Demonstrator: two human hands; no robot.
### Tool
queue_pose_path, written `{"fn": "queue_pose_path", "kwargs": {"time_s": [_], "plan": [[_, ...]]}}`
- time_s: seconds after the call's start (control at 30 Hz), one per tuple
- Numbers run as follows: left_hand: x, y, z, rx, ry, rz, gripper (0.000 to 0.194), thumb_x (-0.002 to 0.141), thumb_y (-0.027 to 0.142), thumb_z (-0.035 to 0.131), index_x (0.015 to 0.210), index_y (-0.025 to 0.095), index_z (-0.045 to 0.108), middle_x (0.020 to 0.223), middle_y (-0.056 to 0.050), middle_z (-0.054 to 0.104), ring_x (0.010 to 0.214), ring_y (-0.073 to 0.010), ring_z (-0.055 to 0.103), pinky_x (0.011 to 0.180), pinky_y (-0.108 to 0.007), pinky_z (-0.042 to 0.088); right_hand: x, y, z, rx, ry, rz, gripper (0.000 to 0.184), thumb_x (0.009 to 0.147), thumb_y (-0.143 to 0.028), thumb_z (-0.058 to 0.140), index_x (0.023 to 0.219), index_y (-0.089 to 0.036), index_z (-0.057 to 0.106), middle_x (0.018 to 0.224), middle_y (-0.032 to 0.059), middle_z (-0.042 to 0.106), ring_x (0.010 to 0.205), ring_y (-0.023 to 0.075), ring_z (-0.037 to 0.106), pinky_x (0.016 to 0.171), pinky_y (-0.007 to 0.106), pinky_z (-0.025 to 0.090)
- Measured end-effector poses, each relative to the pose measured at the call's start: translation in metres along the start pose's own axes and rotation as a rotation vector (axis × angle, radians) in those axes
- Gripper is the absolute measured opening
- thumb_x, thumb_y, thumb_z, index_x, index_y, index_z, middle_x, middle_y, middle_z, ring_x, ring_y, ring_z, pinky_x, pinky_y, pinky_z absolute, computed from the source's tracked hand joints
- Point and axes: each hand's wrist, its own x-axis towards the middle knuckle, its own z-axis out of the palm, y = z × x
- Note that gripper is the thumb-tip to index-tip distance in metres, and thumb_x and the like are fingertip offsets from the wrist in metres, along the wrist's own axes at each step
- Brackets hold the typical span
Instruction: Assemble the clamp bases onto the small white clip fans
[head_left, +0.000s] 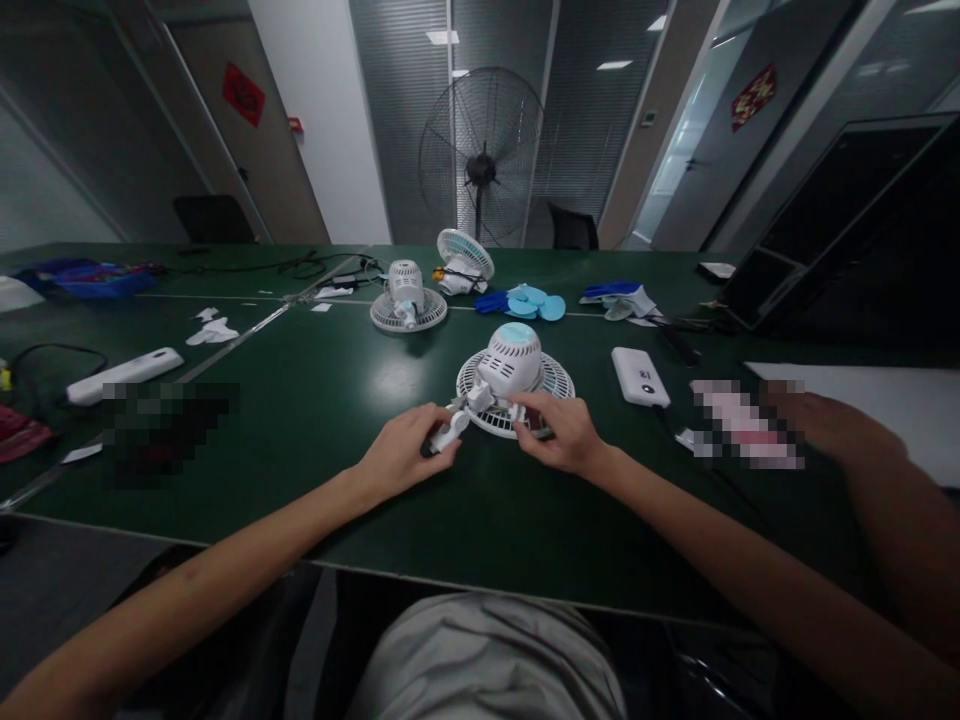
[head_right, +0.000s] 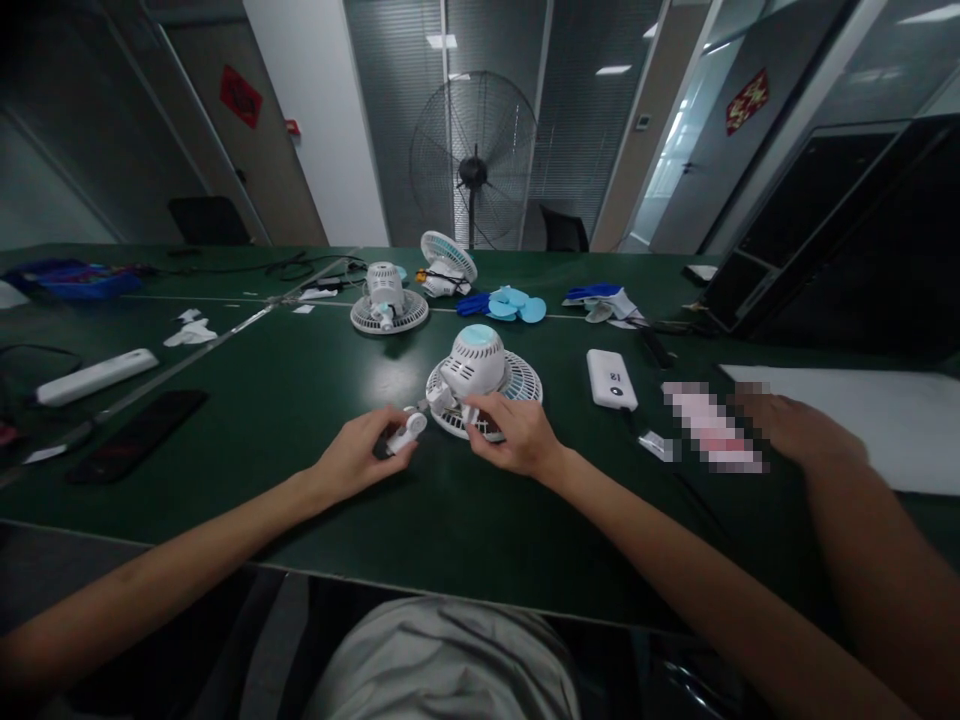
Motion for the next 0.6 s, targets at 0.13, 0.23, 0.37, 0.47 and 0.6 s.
{"fn": "queue_pose_path", "kwargs": {"time_s": [0.13,0.23,0.37,0.47,0.6], "plan": [[0.010,-0.006,0.002,0.066,0.004,0.110,0.023,0.102,0.042,0.060,0.106,0.019,0.064,0.097,-0.006,0.067,0.082,-0.0185,0.066,0.072,-0.029,0.050,0.001,0.004,0.013,0.002,-0.002,0.024,0.034,0.098,-0.027,0.062,0.130,-0.016,0.058,0.091,0.0046,0.071,0.067,0.0152,0.065,0.064,0.030,0.052],[0.016,-0.007,0.005,0.136,-0.002,0.202,0.034,0.100,0.052,0.063,0.106,0.018,0.064,0.098,-0.007,0.068,0.081,-0.0187,0.065,0.071,-0.029,0.050,-0.001,0.007,0.015,0.032,-0.014,0.064,0.032,0.099,-0.026,0.061,0.129,-0.016,0.058,0.087,0.0028,0.069,0.065,0.0141,0.064,0.064,0.029,0.052],[0.019,-0.006,0.010,0.180,0.028,0.285,0.043,0.098,0.059,0.063,0.106,0.017,0.063,0.099,-0.007,0.070,0.080,-0.0194,0.066,0.071,-0.030,0.050,-0.005,0.008,0.011,0.064,-0.012,0.096,0.032,0.099,-0.026,0.059,0.129,-0.018,0.058,0.085,0.0015,0.066,0.064,0.0132,0.061,0.063,0.029,0.052],[0.020,-0.004,0.013,0.198,0.061,0.320,0.043,0.098,0.059,0.062,0.105,0.016,0.063,0.096,-0.007,0.070,0.078,-0.0188,0.066,0.068,-0.029,0.049,-0.005,0.007,0.010,0.082,-0.015,0.094,0.032,0.098,-0.026,0.059,0.129,-0.018,0.058,0.087,0.0016,0.066,0.063,0.0127,0.060,0.061,0.028,0.052],[0.027,0.000,0.013,0.213,0.102,0.328,0.043,0.097,0.059,0.064,0.101,0.016,0.064,0.086,-0.005,0.069,0.071,-0.0172,0.063,0.066,-0.029,0.048,-0.006,0.006,0.011,0.074,-0.022,0.076,0.030,0.097,-0.028,0.059,0.126,-0.018,0.058,0.085,0.0017,0.065,0.064,0.0141,0.061,0.061,0.028,0.051]]}}
